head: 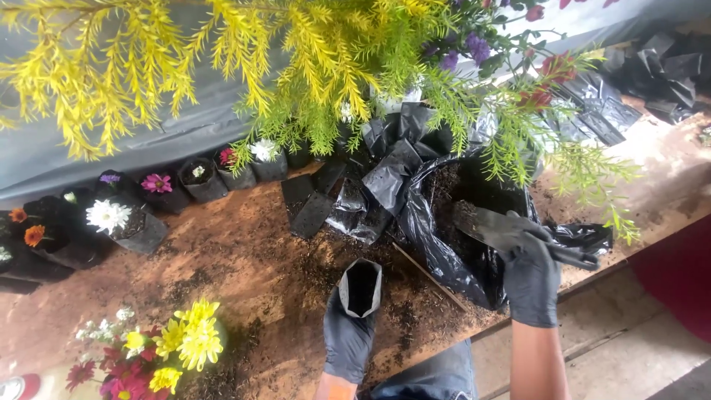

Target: The person pots small flowering plants into black plastic bags filled with soil. They use a small trowel to scoop soil from a larger bag and fill the smaller bags around the plants, then place the finished pots in a row.

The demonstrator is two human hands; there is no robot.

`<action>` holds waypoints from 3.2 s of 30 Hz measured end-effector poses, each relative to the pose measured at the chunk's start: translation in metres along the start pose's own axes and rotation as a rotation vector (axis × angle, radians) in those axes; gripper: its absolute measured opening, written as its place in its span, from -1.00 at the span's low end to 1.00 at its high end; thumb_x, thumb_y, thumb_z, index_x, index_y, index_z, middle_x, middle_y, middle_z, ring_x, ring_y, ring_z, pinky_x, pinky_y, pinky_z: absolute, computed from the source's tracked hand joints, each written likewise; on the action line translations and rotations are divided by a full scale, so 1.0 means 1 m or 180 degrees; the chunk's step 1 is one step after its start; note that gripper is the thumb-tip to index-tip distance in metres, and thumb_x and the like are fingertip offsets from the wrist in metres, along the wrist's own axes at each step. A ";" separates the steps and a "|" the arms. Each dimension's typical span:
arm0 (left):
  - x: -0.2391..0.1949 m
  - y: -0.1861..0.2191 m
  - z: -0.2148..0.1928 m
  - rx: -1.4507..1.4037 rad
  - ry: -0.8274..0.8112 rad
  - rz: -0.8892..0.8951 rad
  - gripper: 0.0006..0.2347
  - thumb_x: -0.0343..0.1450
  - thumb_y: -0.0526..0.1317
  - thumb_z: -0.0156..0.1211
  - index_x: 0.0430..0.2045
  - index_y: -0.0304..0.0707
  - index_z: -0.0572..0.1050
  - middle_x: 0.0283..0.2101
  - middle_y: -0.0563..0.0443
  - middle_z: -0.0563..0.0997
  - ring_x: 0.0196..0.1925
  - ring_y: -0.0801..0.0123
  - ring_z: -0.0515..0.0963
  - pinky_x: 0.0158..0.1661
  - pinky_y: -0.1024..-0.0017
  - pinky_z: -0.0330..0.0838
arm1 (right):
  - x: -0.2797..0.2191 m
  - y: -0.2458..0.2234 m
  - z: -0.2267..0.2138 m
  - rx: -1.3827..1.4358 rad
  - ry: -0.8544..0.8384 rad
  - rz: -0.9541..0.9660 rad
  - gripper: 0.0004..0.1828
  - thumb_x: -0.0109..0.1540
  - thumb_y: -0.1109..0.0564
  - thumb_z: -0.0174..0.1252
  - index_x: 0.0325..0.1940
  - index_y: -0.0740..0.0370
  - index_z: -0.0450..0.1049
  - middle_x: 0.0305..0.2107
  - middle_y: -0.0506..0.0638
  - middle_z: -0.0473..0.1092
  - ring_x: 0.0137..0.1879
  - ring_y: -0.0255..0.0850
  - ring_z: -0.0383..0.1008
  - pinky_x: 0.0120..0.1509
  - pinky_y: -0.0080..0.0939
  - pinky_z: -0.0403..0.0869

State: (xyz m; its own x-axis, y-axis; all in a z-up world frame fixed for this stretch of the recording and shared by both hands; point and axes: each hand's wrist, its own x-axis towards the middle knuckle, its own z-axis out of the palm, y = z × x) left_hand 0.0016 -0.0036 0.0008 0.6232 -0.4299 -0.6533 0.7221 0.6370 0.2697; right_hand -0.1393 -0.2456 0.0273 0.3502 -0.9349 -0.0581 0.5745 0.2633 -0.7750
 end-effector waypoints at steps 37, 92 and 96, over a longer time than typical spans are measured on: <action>0.004 0.002 -0.020 -0.0112 -0.0038 0.0057 -0.50 0.57 0.01 -0.25 0.29 -0.34 0.41 0.30 -0.27 0.52 0.33 0.02 0.49 0.21 0.23 0.38 | -0.090 -0.024 0.112 -0.3035 -0.2218 -0.2270 -0.76 0.28 0.37 0.18 -0.47 0.21 0.56 -0.22 0.04 0.59 0.06 -0.09 0.62 0.15 -0.27 0.65; -0.036 0.035 -0.053 0.2214 -0.0072 0.1275 -0.32 0.41 0.11 0.01 0.47 -0.03 0.04 0.58 0.03 0.06 0.61 0.26 0.02 0.48 0.17 -0.04 | -0.153 0.159 0.068 -0.0305 -0.1211 0.2331 -0.23 0.19 -0.10 0.07 0.49 0.14 0.24 0.44 0.14 0.23 0.54 0.07 0.19 0.61 0.19 0.15; -0.023 0.029 -0.073 0.2532 0.0092 0.1701 -0.43 0.47 0.03 0.00 0.40 -0.14 0.21 0.51 0.00 0.25 0.55 0.35 0.19 0.46 0.36 0.05 | -0.145 0.177 0.039 -0.3049 -0.2438 -0.0418 -0.09 0.11 0.29 0.31 0.52 0.17 0.14 0.37 0.14 0.27 0.45 0.00 0.30 0.55 0.02 0.23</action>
State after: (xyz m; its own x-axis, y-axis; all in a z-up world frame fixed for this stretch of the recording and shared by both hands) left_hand -0.0131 0.0711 -0.0279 0.9294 -0.1855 -0.3190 0.3434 0.1188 0.9316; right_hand -0.0596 -0.0539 -0.0770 0.8592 -0.4756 0.1887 -0.0231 -0.4044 -0.9143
